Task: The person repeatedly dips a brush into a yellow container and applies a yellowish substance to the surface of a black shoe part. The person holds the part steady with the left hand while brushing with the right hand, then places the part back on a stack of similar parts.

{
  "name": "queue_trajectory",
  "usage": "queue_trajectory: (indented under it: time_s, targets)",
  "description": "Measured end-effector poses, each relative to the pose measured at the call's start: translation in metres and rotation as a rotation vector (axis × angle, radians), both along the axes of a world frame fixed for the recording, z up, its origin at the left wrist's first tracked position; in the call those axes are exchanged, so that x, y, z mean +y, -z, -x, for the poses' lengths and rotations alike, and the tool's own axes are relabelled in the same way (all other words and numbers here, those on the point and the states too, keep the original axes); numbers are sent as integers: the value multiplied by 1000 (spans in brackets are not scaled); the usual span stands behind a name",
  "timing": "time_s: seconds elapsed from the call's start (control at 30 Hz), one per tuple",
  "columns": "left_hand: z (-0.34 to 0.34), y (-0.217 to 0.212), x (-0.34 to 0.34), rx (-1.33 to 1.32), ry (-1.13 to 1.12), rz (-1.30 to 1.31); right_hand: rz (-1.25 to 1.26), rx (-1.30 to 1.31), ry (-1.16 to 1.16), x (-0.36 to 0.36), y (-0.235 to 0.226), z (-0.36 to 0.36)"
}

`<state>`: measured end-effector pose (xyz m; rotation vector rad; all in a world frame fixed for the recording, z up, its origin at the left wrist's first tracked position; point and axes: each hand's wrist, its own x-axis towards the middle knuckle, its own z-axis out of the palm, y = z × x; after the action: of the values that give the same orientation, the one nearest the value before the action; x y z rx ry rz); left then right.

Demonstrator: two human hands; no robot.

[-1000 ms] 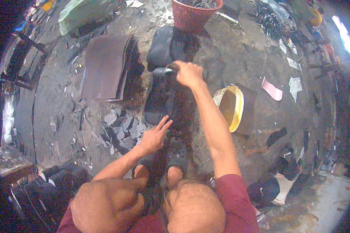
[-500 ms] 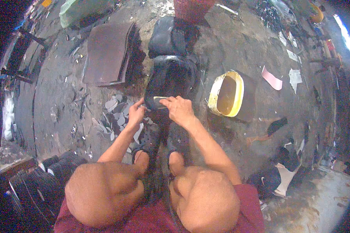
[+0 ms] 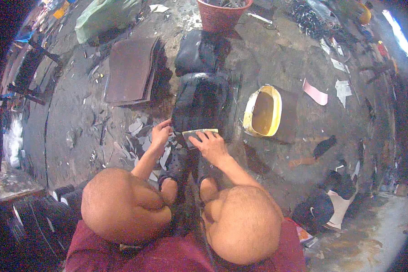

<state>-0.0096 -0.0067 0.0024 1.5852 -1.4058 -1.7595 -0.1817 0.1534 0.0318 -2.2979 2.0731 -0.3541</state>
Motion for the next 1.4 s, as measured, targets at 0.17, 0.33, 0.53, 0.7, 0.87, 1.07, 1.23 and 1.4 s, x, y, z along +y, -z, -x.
queue_trajectory:
  time_s: [0.17, 0.33, 0.53, 0.7, 0.87, 1.07, 1.23, 1.4]
  targets:
    - [1, 10, 5, 161, -162, 22, -3, -498, 54, -5, -34, 9]
    - [34, -8, 24, 426, -130, 109, 453, -856, 441, -23, -120, 82]
    - [135, -97, -45, 532, -255, -15, 664, -994, 663, -19, -110, 111]
    - [209, -105, -149, 687, -421, -75, 874, -1174, 730, -31, -120, 99]
    - [236, -36, -194, 437, -502, -125, 794, -1172, 817, -11, -110, 108]
    - [224, 55, -224, 223, -495, -139, 747, -1113, 899, -2, -107, 115]
    - [214, 19, -175, -417, -81, 989, 868, -905, 1138, 22, -103, 144]
    - [159, -8, -96, -98, 283, 1102, 462, -578, 1160, 42, -69, 196]
